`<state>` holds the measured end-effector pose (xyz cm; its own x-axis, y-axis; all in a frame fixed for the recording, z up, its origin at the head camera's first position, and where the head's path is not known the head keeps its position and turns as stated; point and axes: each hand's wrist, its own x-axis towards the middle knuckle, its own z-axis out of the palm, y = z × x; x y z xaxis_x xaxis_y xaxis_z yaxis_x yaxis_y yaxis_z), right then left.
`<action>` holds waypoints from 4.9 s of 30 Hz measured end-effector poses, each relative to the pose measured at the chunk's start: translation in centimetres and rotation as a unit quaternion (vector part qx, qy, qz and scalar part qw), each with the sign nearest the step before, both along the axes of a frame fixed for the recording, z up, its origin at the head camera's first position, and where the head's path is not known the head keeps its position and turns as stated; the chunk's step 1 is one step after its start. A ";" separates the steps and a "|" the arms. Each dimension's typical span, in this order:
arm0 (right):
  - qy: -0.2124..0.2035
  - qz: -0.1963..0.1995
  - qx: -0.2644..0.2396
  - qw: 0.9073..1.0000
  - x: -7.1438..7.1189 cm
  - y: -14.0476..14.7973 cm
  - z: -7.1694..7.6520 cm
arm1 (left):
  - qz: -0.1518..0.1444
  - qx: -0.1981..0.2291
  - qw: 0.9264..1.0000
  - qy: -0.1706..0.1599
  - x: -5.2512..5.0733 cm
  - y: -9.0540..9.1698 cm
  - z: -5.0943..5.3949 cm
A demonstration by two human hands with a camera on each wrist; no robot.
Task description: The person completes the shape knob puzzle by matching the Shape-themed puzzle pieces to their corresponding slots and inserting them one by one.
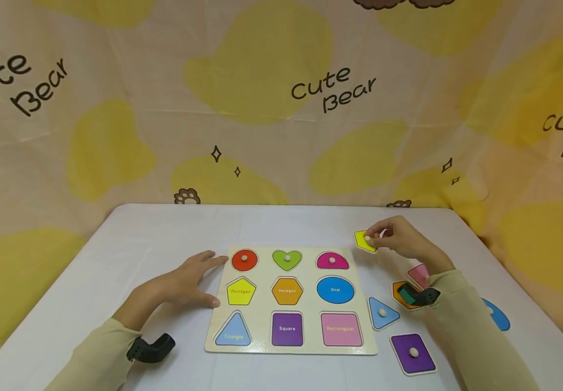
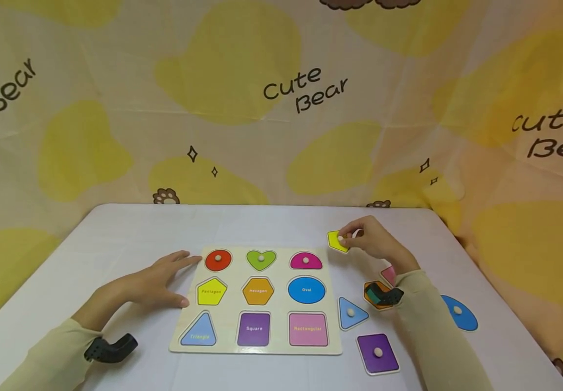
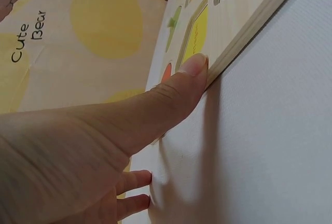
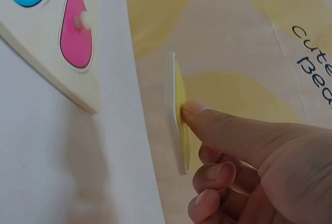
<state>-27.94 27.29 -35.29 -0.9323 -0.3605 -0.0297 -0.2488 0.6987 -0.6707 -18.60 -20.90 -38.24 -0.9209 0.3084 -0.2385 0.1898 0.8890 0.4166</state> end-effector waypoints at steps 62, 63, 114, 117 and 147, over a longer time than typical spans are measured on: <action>0.010 0.168 -0.019 0.986 1.0 -12.3 -0.6 | -0.007 -0.013 1.000 -0.003 -0.1 0.1 0.3; 0.008 0.174 -0.022 0.985 1.0 -12.5 -0.6 | -0.007 -0.013 1.000 -0.004 -0.1 0.1 0.3; -0.094 0.242 -0.060 0.964 4.2 -25.0 -2.7 | -0.031 -0.002 0.999 -0.011 -0.2 -0.3 0.6; -0.095 0.241 -0.056 0.964 4.4 -25.4 -2.7 | -0.029 -0.001 0.999 -0.014 -0.2 -0.3 0.6; -0.083 0.238 -0.021 0.967 4.3 -25.7 -3.1 | -0.024 -0.003 1.000 -0.013 -0.5 -0.2 0.5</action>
<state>-23.62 1.57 -38.38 -0.6437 -0.7524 -0.1398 -0.4227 0.5018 -0.7547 -19.11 -21.07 -37.79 -0.8986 0.3499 -0.2648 0.2204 0.8818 0.4170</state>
